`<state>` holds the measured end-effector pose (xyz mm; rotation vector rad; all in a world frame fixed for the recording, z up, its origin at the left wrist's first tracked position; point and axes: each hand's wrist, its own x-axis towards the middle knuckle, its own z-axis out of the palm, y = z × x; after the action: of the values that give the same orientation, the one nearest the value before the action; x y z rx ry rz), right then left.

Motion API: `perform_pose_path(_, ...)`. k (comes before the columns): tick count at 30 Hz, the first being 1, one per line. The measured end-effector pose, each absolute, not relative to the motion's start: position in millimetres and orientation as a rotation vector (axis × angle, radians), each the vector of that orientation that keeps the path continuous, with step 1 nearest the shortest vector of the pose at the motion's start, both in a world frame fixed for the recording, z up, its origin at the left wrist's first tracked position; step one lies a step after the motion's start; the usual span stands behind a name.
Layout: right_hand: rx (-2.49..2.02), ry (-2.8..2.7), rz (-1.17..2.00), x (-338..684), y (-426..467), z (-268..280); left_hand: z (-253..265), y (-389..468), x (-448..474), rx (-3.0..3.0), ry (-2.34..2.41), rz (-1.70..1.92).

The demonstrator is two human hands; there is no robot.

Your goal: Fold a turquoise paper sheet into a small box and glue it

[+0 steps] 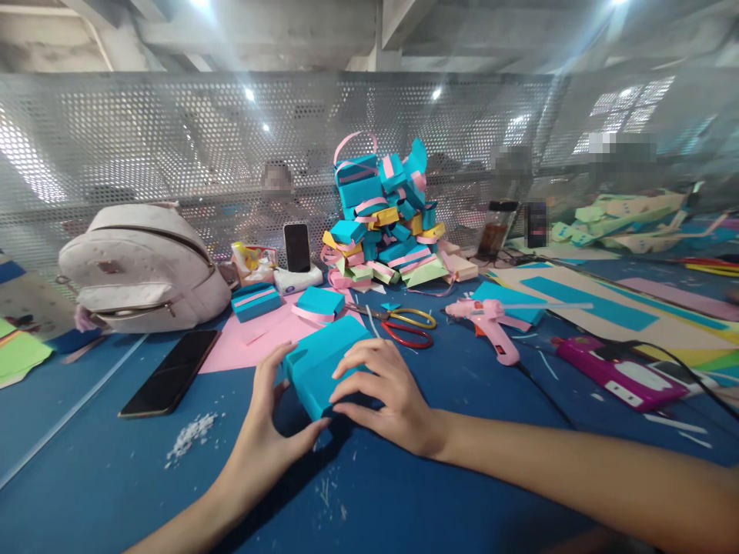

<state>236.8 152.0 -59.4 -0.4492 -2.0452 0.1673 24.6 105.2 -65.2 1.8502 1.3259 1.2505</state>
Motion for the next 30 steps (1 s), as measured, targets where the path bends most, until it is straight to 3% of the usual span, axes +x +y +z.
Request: perform_pose_path(30,-0.499,-1.958,0.267,237.4,154.3,-57.0,-62.4,104.1,25.1,1.764,1.216,1.348)
